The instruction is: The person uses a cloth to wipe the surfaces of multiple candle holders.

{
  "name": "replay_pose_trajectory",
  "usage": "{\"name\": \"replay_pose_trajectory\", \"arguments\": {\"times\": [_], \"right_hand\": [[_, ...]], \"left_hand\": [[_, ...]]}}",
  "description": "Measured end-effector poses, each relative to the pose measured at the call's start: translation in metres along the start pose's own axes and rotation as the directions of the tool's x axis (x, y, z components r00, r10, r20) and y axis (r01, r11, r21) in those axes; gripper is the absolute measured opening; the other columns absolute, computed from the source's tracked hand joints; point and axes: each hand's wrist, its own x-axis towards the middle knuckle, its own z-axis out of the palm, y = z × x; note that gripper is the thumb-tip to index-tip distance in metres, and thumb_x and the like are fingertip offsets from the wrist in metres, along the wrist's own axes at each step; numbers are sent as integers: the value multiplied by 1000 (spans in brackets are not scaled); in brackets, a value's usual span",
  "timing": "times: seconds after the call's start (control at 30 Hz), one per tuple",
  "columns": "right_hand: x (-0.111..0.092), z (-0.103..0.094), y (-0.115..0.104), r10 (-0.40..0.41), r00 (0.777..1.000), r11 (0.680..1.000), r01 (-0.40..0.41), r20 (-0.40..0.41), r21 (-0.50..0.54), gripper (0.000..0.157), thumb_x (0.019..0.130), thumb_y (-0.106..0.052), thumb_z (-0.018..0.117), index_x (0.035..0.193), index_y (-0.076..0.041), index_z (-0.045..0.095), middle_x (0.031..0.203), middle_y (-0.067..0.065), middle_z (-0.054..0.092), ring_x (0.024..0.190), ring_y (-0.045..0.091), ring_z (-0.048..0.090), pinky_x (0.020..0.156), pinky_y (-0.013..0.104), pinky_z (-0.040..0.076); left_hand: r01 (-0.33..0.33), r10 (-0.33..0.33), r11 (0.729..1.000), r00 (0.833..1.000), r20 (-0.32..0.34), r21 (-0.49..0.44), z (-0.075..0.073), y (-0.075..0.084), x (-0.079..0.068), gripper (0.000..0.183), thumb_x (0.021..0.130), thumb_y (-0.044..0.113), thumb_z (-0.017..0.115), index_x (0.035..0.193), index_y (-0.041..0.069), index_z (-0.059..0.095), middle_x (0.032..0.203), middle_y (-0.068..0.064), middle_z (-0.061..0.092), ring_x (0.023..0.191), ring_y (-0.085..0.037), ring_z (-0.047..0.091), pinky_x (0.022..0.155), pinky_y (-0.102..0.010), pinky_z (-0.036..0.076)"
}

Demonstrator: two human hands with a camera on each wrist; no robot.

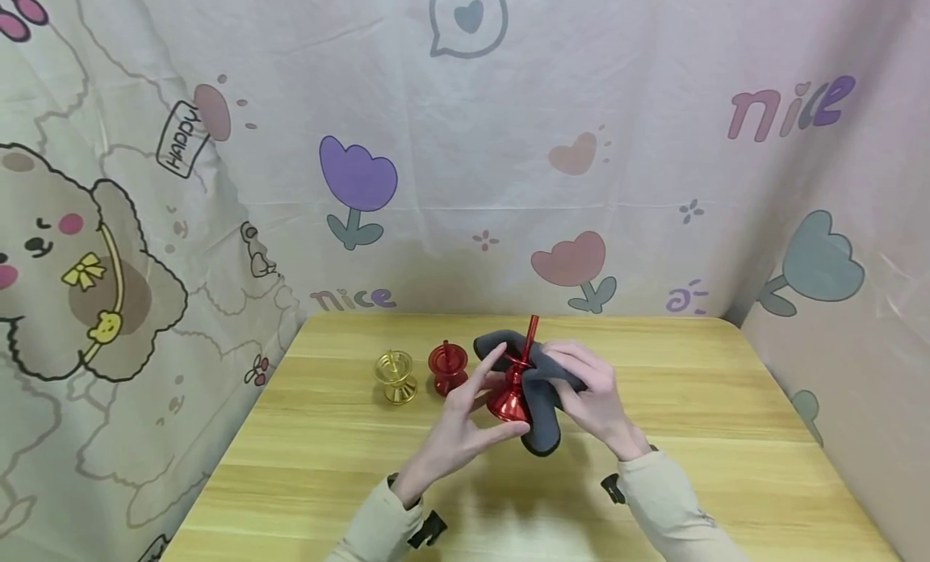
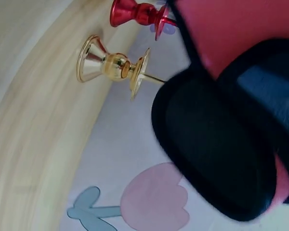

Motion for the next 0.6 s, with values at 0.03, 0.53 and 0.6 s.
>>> {"name": "replay_pose_trajectory", "arguments": {"times": [0.03,0.53,0.6], "right_hand": [[1,0,0,14,1000,999,-14,-4,30,21,98,-13,66,99,7,72,95,19,70,97,20,67,96,21,53],[3,0,0,2,1000,997,0,23,-75,24,101,-15,60,97,5,73,93,16,71,89,23,66,93,17,52],[4,1,-1,-1,999,996,4,35,-95,25,101,-16,60,98,5,73,93,16,71,89,24,66,93,17,52]], "left_hand": [[3,-3,999,1000,7,-50,-2,-1,0,93,86,11,80,160,28,26,129,-14,66,120,-16,64,101,-35,56],[81,-79,996,996,-33,42,2,0,0,98,82,21,85,159,35,26,123,-4,66,119,-18,63,109,-45,50],[60,-57,996,997,-45,61,3,1,0,97,82,21,85,159,33,27,123,-5,68,118,-20,64,108,-44,51]]}}
